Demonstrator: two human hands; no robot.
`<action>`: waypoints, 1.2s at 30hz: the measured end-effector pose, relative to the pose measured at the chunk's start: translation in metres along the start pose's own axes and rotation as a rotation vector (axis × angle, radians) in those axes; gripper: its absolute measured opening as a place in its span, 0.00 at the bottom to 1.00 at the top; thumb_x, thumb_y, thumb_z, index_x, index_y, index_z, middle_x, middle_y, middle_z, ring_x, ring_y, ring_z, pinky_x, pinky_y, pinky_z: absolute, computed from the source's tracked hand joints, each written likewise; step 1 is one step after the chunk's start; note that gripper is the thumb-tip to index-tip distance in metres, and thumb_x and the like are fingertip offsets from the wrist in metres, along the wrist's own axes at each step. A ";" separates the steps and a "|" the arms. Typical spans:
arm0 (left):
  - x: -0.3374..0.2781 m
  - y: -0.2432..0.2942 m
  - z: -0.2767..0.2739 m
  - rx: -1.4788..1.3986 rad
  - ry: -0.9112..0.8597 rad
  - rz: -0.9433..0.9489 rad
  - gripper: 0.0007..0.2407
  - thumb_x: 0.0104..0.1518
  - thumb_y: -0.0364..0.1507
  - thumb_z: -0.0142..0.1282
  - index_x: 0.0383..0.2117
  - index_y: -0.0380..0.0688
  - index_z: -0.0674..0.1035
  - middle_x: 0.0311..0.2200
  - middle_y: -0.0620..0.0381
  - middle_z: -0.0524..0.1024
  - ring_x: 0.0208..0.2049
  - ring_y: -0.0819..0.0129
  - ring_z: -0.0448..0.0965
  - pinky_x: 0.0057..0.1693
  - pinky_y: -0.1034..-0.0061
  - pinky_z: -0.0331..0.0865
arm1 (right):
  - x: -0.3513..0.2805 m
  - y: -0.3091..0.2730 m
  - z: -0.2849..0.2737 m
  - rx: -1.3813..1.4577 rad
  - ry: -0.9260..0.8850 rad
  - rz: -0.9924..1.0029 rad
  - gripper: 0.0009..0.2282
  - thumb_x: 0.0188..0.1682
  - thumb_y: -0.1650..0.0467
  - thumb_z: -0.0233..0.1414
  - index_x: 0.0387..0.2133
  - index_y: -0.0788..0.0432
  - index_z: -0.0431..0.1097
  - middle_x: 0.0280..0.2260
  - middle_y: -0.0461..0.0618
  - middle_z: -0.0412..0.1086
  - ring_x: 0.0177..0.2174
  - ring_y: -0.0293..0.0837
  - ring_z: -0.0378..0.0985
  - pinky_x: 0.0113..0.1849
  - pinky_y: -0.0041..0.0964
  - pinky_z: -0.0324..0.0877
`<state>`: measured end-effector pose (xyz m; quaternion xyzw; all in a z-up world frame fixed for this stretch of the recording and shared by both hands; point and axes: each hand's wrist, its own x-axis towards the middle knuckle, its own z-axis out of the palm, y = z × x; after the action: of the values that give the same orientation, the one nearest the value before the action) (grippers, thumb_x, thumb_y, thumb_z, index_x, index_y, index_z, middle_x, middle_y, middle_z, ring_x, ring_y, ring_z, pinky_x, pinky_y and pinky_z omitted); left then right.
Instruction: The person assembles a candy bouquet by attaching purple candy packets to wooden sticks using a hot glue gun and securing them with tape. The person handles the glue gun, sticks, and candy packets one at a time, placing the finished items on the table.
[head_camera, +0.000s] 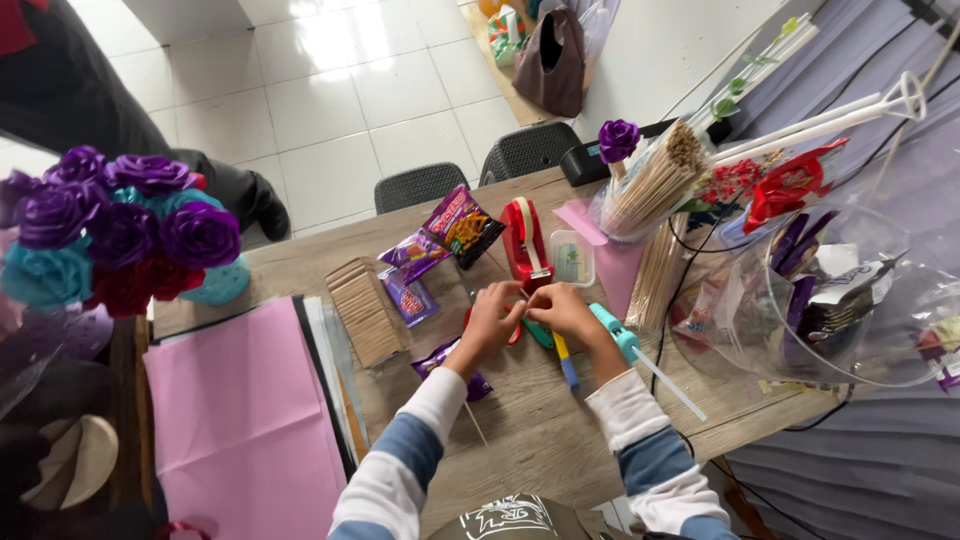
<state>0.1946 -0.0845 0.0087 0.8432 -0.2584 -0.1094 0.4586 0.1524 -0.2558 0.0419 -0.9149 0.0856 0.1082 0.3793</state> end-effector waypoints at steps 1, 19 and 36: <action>-0.016 0.003 -0.008 0.000 0.005 -0.015 0.16 0.57 0.39 0.53 0.52 0.59 0.72 0.44 0.62 0.72 0.48 0.58 0.71 0.53 0.64 0.65 | -0.005 -0.008 0.002 0.001 -0.016 -0.003 0.05 0.37 0.69 0.59 0.27 0.49 0.79 0.26 0.47 0.77 0.34 0.48 0.80 0.37 0.39 0.72; -0.180 -0.023 -0.068 -0.341 0.145 -0.475 0.08 0.55 0.38 0.60 0.33 0.50 0.83 0.26 0.59 0.81 0.31 0.72 0.77 0.41 0.77 0.69 | -0.028 -0.074 0.092 0.368 -0.636 0.021 0.16 0.34 0.78 0.64 0.37 0.68 0.72 0.23 0.56 0.75 0.20 0.41 0.77 0.25 0.30 0.75; -0.168 0.027 -0.091 -0.005 0.087 -0.710 0.11 0.51 0.43 0.58 0.33 0.55 0.83 0.33 0.60 0.81 0.44 0.59 0.80 0.48 0.67 0.71 | -0.022 -0.069 0.118 -0.005 -0.286 -0.004 0.14 0.28 0.69 0.66 0.24 0.55 0.69 0.20 0.46 0.75 0.26 0.43 0.81 0.35 0.35 0.72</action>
<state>0.0826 0.0587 0.0734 0.8831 0.0710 -0.2266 0.4047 0.1320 -0.1220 0.0128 -0.8912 0.0285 0.2370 0.3858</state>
